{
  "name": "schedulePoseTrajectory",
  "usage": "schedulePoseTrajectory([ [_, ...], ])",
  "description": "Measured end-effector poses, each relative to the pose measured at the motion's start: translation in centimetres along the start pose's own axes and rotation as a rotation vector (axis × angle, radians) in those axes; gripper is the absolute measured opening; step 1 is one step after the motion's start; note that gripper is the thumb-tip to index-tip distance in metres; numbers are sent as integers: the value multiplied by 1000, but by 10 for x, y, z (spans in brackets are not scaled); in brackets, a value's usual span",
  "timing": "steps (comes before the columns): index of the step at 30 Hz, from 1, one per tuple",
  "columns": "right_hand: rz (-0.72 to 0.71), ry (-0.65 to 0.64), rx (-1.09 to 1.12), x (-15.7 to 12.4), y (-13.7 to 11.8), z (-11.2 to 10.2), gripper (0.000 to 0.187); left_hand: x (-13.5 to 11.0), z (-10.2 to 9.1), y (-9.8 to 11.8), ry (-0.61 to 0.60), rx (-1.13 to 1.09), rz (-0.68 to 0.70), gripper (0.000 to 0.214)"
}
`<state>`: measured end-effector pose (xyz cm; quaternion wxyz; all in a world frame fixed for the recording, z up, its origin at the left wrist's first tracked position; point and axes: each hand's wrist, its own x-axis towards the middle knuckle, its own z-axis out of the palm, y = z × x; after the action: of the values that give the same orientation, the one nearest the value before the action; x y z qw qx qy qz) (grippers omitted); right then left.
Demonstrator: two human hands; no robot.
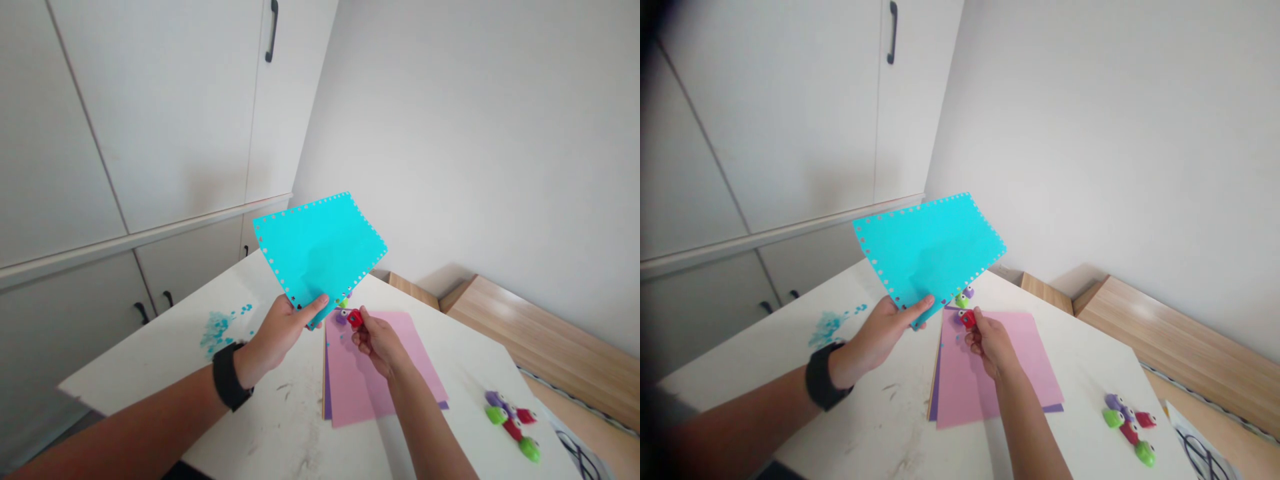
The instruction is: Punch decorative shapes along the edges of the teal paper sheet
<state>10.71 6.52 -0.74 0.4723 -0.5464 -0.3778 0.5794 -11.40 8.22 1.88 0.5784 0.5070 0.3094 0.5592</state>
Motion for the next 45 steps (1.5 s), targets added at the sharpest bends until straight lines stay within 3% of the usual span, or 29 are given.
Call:
schedulePoseTrajectory([
  [4,-131,159,-204,9,6,-7,54,0,0,2,5,-24,-3,23],
  [7,-250,315,-599,16,9,-18,51,-1,1,4,10,-30,-10,22],
  [10,-308,364,-843,22,8,-28,49,-2,2,7,17,-34,-14,22],
  [23,-209,246,-668,28,4,-31,50,-3,2,6,15,-7,-40,27],
  [30,-29,124,-336,28,-4,-21,53,-2,2,7,28,5,-29,26],
  [36,36,63,-140,25,-11,-17,54,-2,2,8,39,27,-20,26],
  [40,-38,103,-210,26,-8,-17,56,-1,3,8,51,31,-9,27],
  [45,-168,253,-425,32,4,-20,51,-1,4,10,61,7,-21,28],
])
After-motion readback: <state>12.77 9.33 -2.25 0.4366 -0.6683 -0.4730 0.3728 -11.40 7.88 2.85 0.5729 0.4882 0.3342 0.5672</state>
